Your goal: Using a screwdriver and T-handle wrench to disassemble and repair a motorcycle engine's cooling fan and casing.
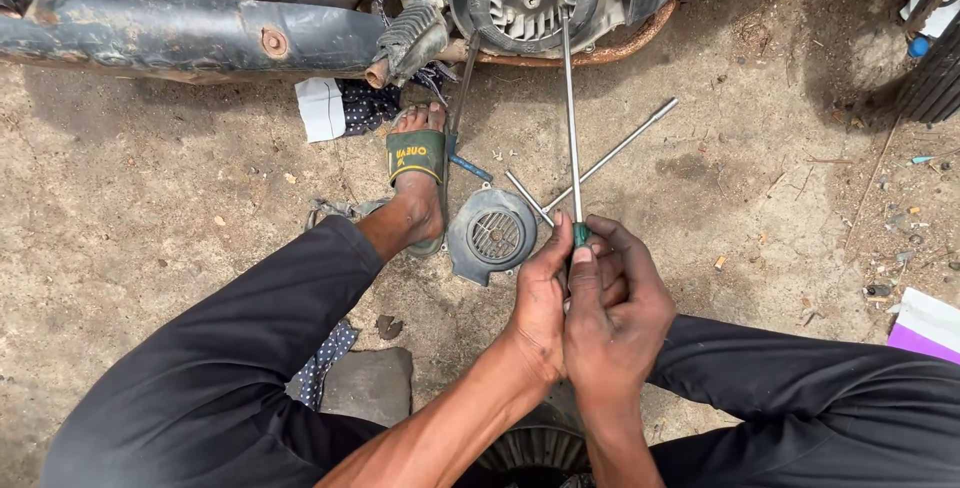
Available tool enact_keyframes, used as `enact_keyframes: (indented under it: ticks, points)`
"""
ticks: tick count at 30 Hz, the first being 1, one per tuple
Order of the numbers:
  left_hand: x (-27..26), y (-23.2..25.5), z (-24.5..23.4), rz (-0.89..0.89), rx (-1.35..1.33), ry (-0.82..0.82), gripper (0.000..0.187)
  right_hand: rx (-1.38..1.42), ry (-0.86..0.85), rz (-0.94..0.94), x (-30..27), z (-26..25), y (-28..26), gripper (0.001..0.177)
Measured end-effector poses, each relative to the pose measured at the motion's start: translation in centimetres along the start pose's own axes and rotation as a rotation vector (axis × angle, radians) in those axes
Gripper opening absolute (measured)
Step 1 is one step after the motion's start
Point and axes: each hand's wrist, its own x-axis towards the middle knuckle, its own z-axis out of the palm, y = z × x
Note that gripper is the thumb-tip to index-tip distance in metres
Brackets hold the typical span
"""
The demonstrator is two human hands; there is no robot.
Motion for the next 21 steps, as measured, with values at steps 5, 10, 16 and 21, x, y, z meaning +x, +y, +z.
enact_keyframes:
  ticks: [5,10,16,21]
  points:
    - [4.0,-4.1,-1.7,-0.037,-0.442,-0.570,0.057,-0.113,0.057,-0.118,1.0,-1.6,-1.2,0.030]
    - [3.1,-1.9,-0.8,0.134,-0.103,-0.374,0.065,-0.069,0.079,-0.217,0.5,-0.6,0.5,0.029]
    - [1.2,-0.5,0.4,0.081,0.302,0.068,0.058,0.024,0.138,-0.263,-0.2,0.0,3.7,0.044]
    - [1.2,-1.6,1.1,0.139,0.228,0.100,0.042,0.432,0.216,0.080,0.5,-0.8,2.8,0.068]
